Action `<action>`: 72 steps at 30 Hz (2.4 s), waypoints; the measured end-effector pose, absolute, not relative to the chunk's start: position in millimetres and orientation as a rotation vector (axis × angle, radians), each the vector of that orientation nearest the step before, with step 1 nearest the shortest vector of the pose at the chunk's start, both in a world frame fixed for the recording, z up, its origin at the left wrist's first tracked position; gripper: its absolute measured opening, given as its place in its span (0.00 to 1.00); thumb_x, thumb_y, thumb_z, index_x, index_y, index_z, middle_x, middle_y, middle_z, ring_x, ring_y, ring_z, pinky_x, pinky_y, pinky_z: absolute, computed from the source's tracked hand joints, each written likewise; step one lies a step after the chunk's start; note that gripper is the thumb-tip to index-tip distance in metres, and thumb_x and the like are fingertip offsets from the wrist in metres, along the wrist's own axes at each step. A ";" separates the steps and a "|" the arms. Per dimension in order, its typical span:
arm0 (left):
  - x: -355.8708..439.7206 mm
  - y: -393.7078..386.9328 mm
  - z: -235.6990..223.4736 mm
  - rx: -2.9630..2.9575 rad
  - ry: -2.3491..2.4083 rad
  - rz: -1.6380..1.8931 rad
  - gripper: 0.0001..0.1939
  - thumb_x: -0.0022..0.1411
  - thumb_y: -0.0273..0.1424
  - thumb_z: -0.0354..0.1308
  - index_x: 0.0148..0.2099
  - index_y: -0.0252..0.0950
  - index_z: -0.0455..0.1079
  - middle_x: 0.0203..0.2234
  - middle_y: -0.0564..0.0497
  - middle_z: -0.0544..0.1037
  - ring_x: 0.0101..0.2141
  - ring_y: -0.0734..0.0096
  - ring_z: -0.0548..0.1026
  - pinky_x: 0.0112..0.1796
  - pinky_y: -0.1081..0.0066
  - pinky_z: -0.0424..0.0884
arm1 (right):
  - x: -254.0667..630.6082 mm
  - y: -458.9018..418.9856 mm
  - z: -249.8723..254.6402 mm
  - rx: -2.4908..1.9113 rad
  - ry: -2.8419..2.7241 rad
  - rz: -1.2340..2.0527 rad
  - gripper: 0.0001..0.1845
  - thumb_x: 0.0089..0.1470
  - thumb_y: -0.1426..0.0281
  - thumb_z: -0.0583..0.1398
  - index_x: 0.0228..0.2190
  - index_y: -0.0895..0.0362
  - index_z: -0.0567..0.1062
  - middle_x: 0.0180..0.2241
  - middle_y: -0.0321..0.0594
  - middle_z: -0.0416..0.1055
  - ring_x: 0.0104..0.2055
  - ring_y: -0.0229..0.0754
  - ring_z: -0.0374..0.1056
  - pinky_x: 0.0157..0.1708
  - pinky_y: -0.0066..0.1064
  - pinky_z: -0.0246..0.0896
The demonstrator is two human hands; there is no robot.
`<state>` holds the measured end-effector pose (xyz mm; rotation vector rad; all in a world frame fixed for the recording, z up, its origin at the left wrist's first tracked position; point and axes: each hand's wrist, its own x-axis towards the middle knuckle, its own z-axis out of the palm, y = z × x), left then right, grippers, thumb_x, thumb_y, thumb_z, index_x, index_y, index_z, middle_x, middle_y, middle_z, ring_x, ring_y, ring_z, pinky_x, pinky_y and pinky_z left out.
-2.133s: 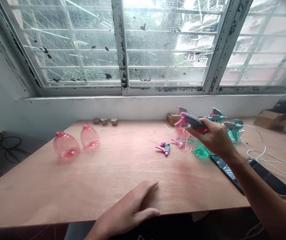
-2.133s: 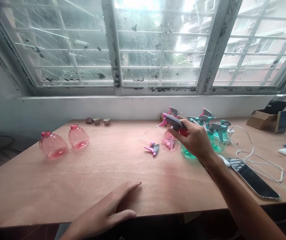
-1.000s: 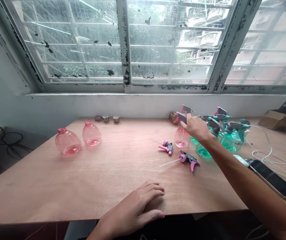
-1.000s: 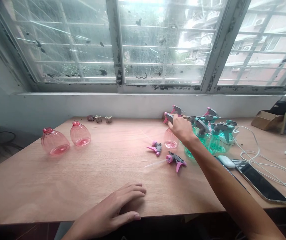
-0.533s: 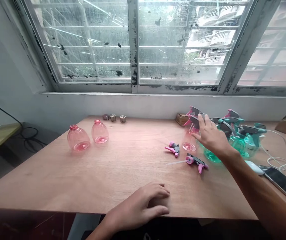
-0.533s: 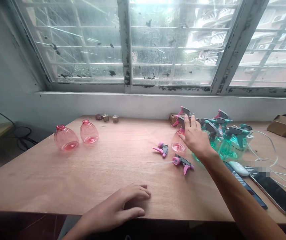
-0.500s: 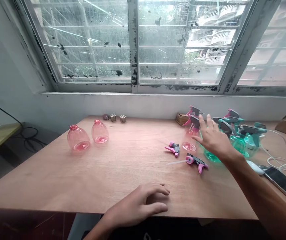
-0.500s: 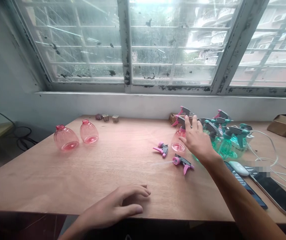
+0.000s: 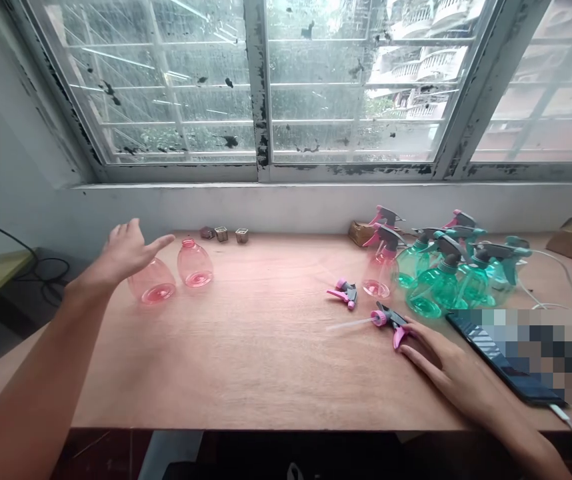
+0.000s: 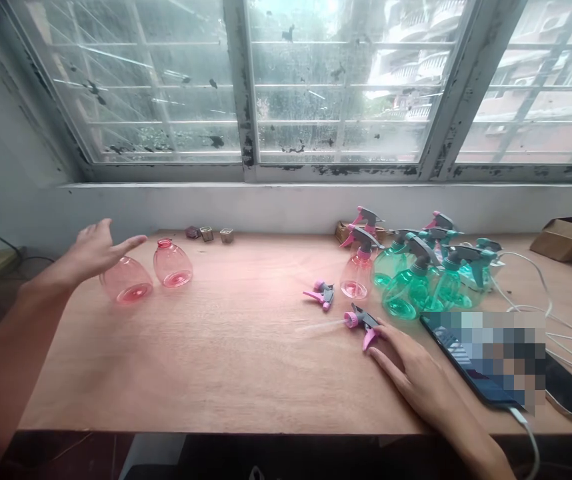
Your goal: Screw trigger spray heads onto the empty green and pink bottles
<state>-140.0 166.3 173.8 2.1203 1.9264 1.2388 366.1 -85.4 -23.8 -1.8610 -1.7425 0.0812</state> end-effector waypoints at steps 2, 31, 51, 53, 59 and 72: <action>-152.8 162.5 162.3 2.101 1.988 1.125 0.24 0.55 0.50 0.68 0.37 0.33 0.74 0.49 0.44 0.80 0.64 0.38 0.63 0.61 0.39 0.58 | 363.2 -89.1 -19.2 -1.848 -1.680 0.117 0.22 0.63 0.52 0.56 0.53 0.49 0.72 0.53 0.50 0.77 0.54 0.63 0.73 0.52 0.54 0.71; -9.7 -17.3 34.8 2.195 1.130 1.256 0.42 0.56 0.43 0.72 0.65 0.48 0.51 0.61 0.43 0.63 0.64 0.43 0.61 0.63 0.44 0.61 | 312.4 -83.9 -14.8 -1.309 -0.875 0.808 0.27 0.55 0.56 0.67 0.52 0.54 0.71 0.43 0.43 0.75 0.36 0.45 0.74 0.28 0.30 0.73; -2.9 -10.3 18.3 2.489 0.957 0.987 0.46 0.58 0.47 0.69 0.72 0.56 0.49 0.61 0.44 0.60 0.61 0.42 0.62 0.59 0.46 0.65 | 307.2 -91.0 -4.0 -1.242 -0.855 0.923 0.29 0.50 0.57 0.72 0.50 0.52 0.74 0.41 0.37 0.74 0.38 0.42 0.67 0.29 0.23 0.65; 0.1 -14.0 19.8 2.331 0.937 0.971 0.44 0.58 0.50 0.67 0.71 0.57 0.51 0.61 0.45 0.61 0.61 0.42 0.62 0.60 0.45 0.64 | 301.6 -94.4 -1.4 -1.329 -0.977 0.962 0.22 0.48 0.57 0.72 0.42 0.54 0.77 0.37 0.37 0.74 0.40 0.46 0.68 0.33 0.27 0.65; 7.4 -19.8 20.0 1.618 0.875 0.891 0.38 0.65 0.51 0.61 0.70 0.46 0.54 0.65 0.41 0.60 0.64 0.46 0.61 0.66 0.48 0.55 | 286.5 -94.4 -1.1 -1.414 -1.093 1.009 0.21 0.51 0.51 0.68 0.30 0.57 0.76 0.21 0.30 0.64 0.26 0.39 0.59 0.29 0.30 0.58; 8.9 -28.8 27.5 1.636 0.834 0.908 0.42 0.56 0.36 0.74 0.68 0.47 0.59 0.66 0.48 0.63 0.67 0.52 0.57 0.68 0.57 0.52 | 279.8 -97.8 4.2 -1.343 -1.362 1.205 0.17 0.54 0.58 0.69 0.40 0.55 0.76 0.34 0.35 0.77 0.35 0.46 0.74 0.38 0.33 0.69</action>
